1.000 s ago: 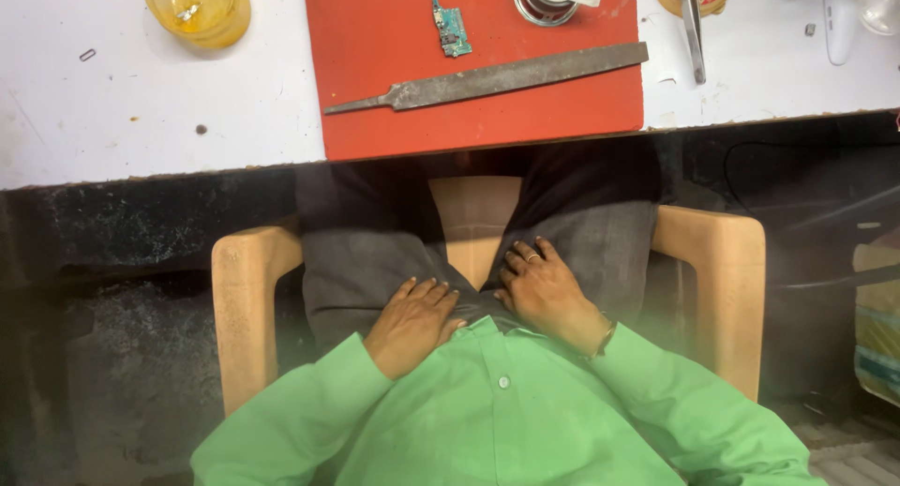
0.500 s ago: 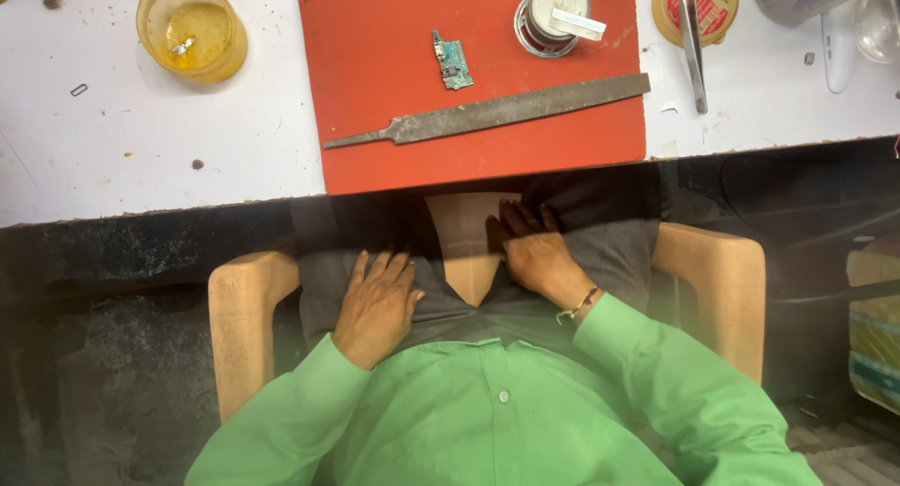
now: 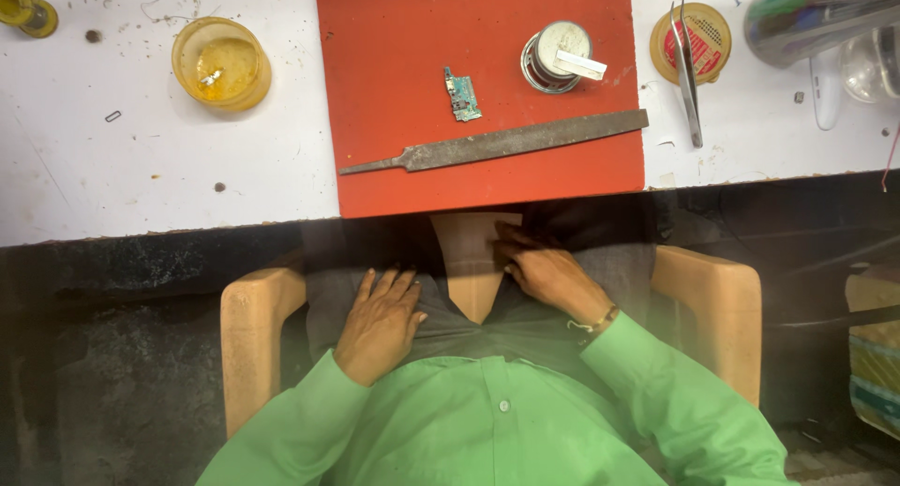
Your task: The person uses tweezers to apply a small amount of paste to a circuit board component on a red mat. They then adjust a soldering station and continue to manipulate the component with tweezers.
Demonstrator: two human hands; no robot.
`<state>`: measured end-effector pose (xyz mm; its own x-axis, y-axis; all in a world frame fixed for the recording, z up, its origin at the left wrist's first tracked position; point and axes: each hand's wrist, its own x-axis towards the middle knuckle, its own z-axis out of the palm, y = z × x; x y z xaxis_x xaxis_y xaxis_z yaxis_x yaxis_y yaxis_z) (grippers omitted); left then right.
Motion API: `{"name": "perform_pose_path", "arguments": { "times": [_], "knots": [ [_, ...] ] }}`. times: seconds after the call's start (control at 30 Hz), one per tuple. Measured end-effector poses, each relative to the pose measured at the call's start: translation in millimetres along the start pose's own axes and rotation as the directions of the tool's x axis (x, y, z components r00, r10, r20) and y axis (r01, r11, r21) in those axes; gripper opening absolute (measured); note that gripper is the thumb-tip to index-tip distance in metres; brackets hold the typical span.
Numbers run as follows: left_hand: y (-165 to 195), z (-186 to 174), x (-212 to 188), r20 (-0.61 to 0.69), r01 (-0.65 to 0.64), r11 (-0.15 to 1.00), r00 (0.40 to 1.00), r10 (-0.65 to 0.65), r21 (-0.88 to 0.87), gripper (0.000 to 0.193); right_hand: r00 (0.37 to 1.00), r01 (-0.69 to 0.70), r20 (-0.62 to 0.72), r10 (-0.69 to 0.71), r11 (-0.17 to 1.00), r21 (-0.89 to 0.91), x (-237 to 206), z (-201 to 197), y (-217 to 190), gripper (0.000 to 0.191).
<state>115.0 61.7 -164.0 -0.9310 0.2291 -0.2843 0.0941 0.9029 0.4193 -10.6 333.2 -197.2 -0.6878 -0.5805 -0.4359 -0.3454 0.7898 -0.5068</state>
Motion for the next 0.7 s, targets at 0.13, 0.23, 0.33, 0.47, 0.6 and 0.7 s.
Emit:
{"name": "perform_pose_path", "arguments": {
  "times": [0.13, 0.23, 0.33, 0.47, 0.6, 0.7],
  "knots": [
    [-6.0, -13.6, -8.1, -0.081, 0.016, 1.0, 0.997, -0.015, 0.015, 0.05, 0.988, -0.154, -0.001, 0.154, 0.982, -0.107, -24.2, -28.5, -2.1, 0.04],
    [-13.9, -35.8, -16.5, -0.082, 0.164, 0.982, 0.984, -0.156, 0.096, 0.053, 0.958, -0.163, -0.253, 0.133, 0.981, -0.101, -59.9, -49.0, 6.6, 0.045],
    [-20.8, -61.4, -28.3, -0.155, 0.242, 0.96, 0.963, -0.22, 0.141, 0.053, 0.87, -0.073, -0.493, -0.003, 0.988, -0.134, -98.5, -66.9, 16.6, 0.043],
    [-20.7, -66.5, -53.0, -0.341, 0.18, 0.982, 0.928, -0.153, 0.05, 0.049, 0.731, -0.145, -0.671, 0.122, 0.989, 0.022, -155.7, -77.7, 25.7, 0.034],
    [-34.5, -34.7, -96.8, -0.508, 0.284, 0.952, 0.841, -0.188, 0.117, 0.065, 0.539, -0.247, -0.823, 0.178, 0.968, 0.048, -198.5, -57.5, 32.3, 0.043],
    [-62.6, -11.5, -139.1, -0.533, 0.51, 0.858, 0.743, -0.405, 0.059, 0.091, 0.546, -0.437, -0.787, 0.287, 0.899, 0.025, -220.4, -33.4, 44.7, 0.073]
  ]
}}
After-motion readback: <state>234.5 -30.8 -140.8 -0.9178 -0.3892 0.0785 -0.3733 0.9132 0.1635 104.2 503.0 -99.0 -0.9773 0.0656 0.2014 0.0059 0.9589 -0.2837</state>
